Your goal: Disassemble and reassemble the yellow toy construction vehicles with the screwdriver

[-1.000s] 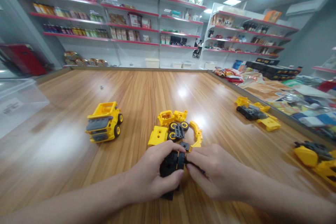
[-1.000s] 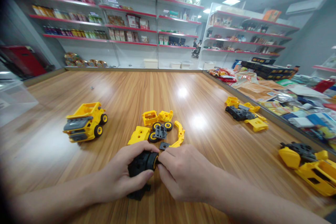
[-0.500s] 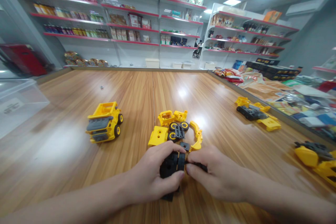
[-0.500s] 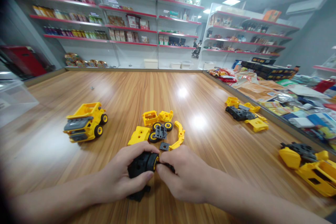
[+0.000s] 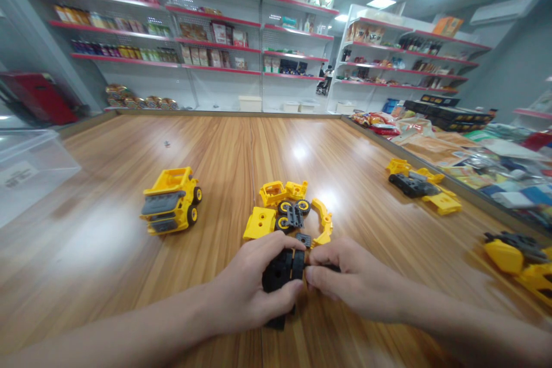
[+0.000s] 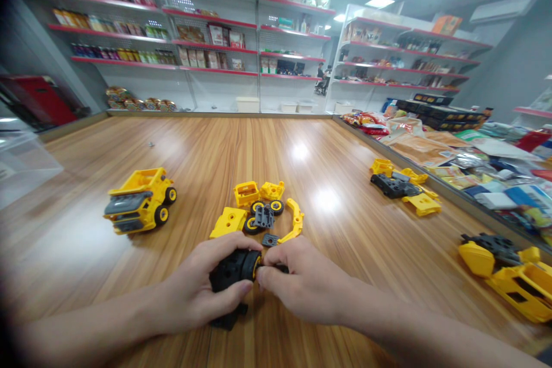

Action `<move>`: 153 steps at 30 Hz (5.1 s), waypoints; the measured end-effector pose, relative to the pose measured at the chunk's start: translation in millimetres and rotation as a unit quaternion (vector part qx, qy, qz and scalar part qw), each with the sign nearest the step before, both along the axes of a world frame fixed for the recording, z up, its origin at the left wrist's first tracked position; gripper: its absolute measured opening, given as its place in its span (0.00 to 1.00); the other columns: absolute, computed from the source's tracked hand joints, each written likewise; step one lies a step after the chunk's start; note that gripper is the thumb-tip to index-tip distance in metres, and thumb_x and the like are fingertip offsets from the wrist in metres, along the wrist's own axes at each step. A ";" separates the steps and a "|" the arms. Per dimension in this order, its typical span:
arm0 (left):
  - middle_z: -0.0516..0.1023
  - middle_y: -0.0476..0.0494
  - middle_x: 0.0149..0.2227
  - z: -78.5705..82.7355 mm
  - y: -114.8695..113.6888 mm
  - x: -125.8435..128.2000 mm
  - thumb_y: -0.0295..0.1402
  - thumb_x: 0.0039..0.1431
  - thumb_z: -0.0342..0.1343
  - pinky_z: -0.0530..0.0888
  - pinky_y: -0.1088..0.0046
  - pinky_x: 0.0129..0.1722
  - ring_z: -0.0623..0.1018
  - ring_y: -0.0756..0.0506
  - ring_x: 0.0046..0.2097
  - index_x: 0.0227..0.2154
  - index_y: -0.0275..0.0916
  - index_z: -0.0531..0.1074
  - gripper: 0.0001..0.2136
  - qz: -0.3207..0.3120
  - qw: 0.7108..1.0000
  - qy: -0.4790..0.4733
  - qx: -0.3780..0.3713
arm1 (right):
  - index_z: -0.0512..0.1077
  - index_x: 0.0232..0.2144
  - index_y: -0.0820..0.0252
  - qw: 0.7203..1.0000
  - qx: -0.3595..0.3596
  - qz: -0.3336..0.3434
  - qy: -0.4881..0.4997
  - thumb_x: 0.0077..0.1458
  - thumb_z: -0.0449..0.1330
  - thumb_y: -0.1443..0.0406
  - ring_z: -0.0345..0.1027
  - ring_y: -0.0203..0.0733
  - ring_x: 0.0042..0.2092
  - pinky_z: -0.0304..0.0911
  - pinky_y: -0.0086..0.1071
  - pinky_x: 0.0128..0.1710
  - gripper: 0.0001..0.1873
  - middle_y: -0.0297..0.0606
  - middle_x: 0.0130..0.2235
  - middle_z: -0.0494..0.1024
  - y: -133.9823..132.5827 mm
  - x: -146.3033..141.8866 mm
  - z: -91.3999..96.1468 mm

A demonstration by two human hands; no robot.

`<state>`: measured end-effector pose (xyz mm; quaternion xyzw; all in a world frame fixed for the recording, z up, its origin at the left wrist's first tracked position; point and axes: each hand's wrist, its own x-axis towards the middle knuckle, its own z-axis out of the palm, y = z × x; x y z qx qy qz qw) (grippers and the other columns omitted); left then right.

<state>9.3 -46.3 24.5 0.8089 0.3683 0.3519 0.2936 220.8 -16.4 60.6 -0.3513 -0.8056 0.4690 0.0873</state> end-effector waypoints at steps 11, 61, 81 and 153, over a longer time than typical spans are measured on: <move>0.76 0.47 0.40 5.1 -0.9 -3.9 0.30 0.56 0.59 0.71 0.73 0.40 0.76 0.48 0.39 0.52 0.44 0.69 0.19 0.019 0.999 -0.040 -0.001 | 0.71 0.35 0.60 0.910 0.394 -0.128 -0.024 0.64 0.50 0.67 0.68 0.40 0.36 0.60 0.32 0.36 0.10 0.38 0.33 0.75 38.8 24.6 -9.9; 0.79 0.34 0.46 -1.9 13.3 -1.3 0.19 0.52 0.56 0.77 0.62 0.44 0.80 0.40 0.47 0.53 0.34 0.69 0.23 -0.155 0.701 -0.431 -0.546 | 0.76 0.40 0.54 0.906 0.403 -0.117 -0.058 0.59 0.61 0.59 0.74 0.42 0.42 0.66 0.33 0.43 0.09 0.37 0.40 0.81 63.4 18.5 -19.2; 0.78 0.31 0.49 -2.7 13.1 1.7 0.20 0.51 0.62 0.74 0.67 0.49 0.79 0.39 0.50 0.51 0.31 0.72 0.22 -0.127 0.727 -0.430 -0.519 | 0.79 0.41 0.56 0.975 0.134 -0.130 0.119 0.58 0.62 0.56 0.75 0.41 0.37 0.70 0.32 0.38 0.13 0.37 0.37 0.82 26.5 19.9 4.2; 0.79 0.41 0.45 -10.4 9.2 7.7 0.27 0.53 0.66 0.76 0.65 0.46 0.80 0.45 0.43 0.48 0.39 0.66 0.21 -0.060 0.837 -0.402 -0.367 | 0.69 0.31 0.62 0.897 0.420 0.135 -0.004 0.61 0.51 0.68 0.61 0.37 0.28 0.50 0.33 0.27 0.09 0.36 0.28 0.70 14.3 20.7 4.3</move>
